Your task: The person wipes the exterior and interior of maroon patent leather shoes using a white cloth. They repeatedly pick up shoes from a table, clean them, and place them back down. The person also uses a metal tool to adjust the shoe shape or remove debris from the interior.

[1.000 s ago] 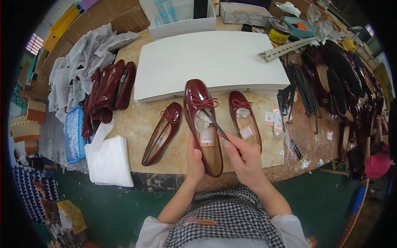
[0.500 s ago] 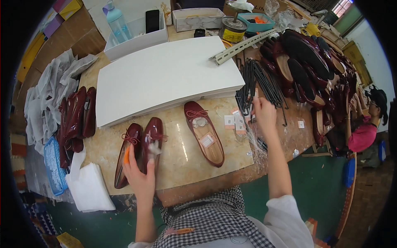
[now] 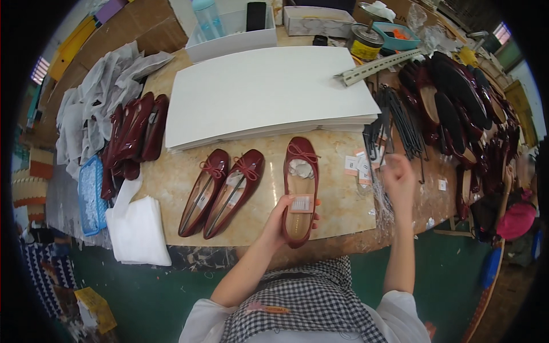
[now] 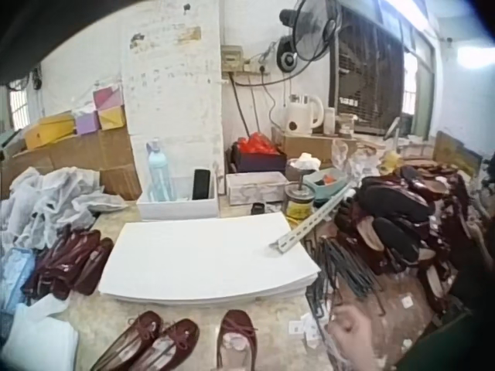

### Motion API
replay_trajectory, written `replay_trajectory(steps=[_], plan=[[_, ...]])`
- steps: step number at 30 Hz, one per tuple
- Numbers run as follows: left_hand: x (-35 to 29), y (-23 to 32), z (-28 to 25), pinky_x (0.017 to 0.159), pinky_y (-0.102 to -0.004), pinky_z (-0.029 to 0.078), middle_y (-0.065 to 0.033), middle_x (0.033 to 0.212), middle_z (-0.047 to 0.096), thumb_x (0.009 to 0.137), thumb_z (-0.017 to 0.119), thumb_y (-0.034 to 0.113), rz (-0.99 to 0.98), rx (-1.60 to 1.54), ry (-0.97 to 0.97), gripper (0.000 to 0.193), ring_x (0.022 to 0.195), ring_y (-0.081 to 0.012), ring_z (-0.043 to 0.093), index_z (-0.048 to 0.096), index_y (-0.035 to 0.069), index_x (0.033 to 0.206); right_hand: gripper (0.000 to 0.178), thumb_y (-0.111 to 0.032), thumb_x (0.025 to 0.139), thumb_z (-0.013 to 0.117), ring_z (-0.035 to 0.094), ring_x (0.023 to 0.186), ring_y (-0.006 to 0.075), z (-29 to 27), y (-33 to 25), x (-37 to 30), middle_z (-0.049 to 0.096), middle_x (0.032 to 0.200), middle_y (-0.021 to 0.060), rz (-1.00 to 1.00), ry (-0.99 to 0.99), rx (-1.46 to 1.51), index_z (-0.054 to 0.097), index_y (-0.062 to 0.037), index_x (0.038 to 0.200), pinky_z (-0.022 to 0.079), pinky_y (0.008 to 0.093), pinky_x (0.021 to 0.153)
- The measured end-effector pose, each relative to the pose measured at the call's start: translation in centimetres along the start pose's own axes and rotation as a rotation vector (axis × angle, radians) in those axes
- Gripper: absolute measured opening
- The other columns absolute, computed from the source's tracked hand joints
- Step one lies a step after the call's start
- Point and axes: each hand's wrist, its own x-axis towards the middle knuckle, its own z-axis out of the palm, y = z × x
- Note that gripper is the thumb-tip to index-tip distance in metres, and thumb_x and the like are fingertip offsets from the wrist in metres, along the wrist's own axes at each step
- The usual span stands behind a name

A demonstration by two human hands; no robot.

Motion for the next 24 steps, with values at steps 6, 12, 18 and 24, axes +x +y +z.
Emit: replay_trajectory(steps=[6,12,18,24], plan=[[-1.7,3.1,-1.2,0.084,-0.0346,0.052,-0.0149,0.117,0.06,0.091,0.052,0.035,0.414,0.502,0.271,0.053,0.097,-0.0219,0.063,0.047,0.0,0.13,0.042,-0.011,0.09,0.061,0.032,0.047,0.0081,4.2,-11.4,-9.5,0.036,0.051,0.0013,0.164,-0.712,0.131,0.057,-0.0087,0.131,0.03,0.0276,0.046],[-2.9,3.4,-0.8,0.093,-0.0307,0.044,-0.011,0.118,0.059,0.092,0.055,0.026,0.523,0.493,0.303,0.05,0.107,-0.0171,0.056,0.045,-0.001,0.133,0.037,-0.009,0.095,0.055,0.027,0.053,0.0017,6.6,-12.5,-9.1,0.035,0.06,-0.0088,0.106,-0.707,0.245,0.057,-0.0049,0.132,0.022,0.0223,0.046],[-3.0,2.8,-1.5,0.093,-0.0307,0.045,-0.0124,0.119,0.058,0.093,0.054,0.038,0.576,0.669,0.302,0.059,0.107,-0.0185,0.057,0.042,-0.003,0.134,0.035,-0.013,0.093,0.058,0.037,0.042,0.013,7.8,-12.9,-9.3,0.04,0.05,0.0081,0.023,-0.597,0.194,0.059,-0.0023,0.126,0.032,0.0305,0.044],[-2.2,-0.7,-1.2,0.092,-0.0328,0.047,-0.0134,0.12,0.057,0.091,0.047,0.06,0.701,0.545,0.312,0.077,0.11,-0.0196,0.057,0.041,-0.004,0.133,0.032,-0.01,0.089,0.06,0.052,0.041,0.0246,10.8,-13.3,-9.5,0.053,0.053,0.013,-0.375,-0.256,0.023,0.062,0.0005,0.12,0.04,0.0362,0.044]])
